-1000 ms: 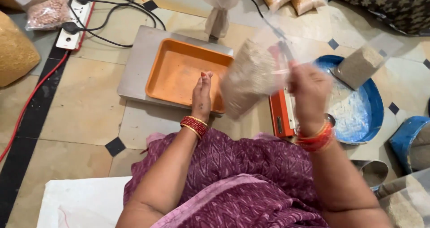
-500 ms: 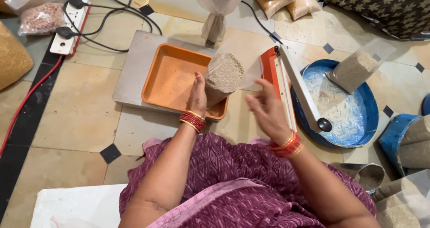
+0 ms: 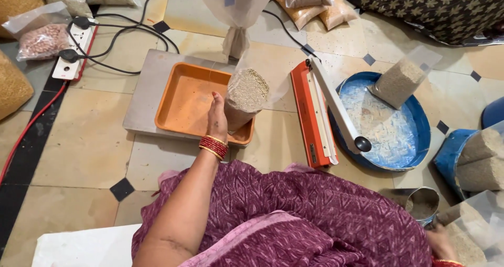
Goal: Measuring and sealing bags of sesame or similar grains.
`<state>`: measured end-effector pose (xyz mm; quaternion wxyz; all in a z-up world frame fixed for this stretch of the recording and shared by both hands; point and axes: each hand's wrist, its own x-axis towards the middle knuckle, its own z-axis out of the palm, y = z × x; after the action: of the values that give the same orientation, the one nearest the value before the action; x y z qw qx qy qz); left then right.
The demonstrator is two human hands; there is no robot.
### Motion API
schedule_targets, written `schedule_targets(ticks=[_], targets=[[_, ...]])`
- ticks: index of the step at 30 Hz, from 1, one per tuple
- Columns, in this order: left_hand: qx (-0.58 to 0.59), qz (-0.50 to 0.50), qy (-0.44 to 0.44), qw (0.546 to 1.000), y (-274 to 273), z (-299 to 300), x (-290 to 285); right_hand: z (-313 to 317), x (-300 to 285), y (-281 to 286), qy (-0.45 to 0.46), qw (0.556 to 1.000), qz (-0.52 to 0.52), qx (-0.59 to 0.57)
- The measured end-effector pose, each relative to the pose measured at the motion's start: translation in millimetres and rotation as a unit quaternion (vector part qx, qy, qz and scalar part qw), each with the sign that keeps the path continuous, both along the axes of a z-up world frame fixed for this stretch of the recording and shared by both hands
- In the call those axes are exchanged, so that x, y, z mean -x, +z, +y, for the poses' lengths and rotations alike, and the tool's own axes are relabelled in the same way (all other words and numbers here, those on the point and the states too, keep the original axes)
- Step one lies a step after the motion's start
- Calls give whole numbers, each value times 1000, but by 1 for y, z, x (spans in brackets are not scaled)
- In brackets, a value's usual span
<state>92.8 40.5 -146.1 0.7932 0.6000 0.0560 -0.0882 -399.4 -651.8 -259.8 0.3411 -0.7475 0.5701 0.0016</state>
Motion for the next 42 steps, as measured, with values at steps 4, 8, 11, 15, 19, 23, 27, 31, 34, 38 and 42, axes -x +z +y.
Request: schedule_targets(ticks=[4, 8, 11, 15, 19, 23, 27, 31, 34, 38, 42], targets=[[3, -8, 11, 1000, -14, 3, -3, -13, 23, -59, -108, 930, -211, -281], [11, 8, 18, 1000, -4, 9, -3, -8, 20, -57, 208, 956, -187, -85], [13, 12, 15, 1000, -7, 6, -6, 30, -18, -11, 77, 996, -37, -10], [21, 3, 16, 1000, -24, 4, -9, 32, -47, 40, -52, 996, -41, -52], [16, -13, 22, 1000, -31, 8, -14, 116, -77, 176, -76, 963, -255, -36], [30, 10, 14, 999, -10, 2, -6, 143, -104, 259, 39, 963, -265, 13], [27, 5, 10, 1000, -8, -4, -5, 268, -203, 333, 169, 889, -422, -50], [38, -5, 12, 999, -5, 5, -2, 364, -303, 301, 154, 864, -434, -202], [42, -4, 11, 999, -5, 7, -3, 407, -384, 217, 156, 874, -363, -284], [55, -10, 10, 998, -13, 3, -4, 417, -446, 100, 128, 838, -400, -348], [48, 20, 5, 999, 3, 0, -4, 419, -466, 44, 72, 857, -416, -294]])
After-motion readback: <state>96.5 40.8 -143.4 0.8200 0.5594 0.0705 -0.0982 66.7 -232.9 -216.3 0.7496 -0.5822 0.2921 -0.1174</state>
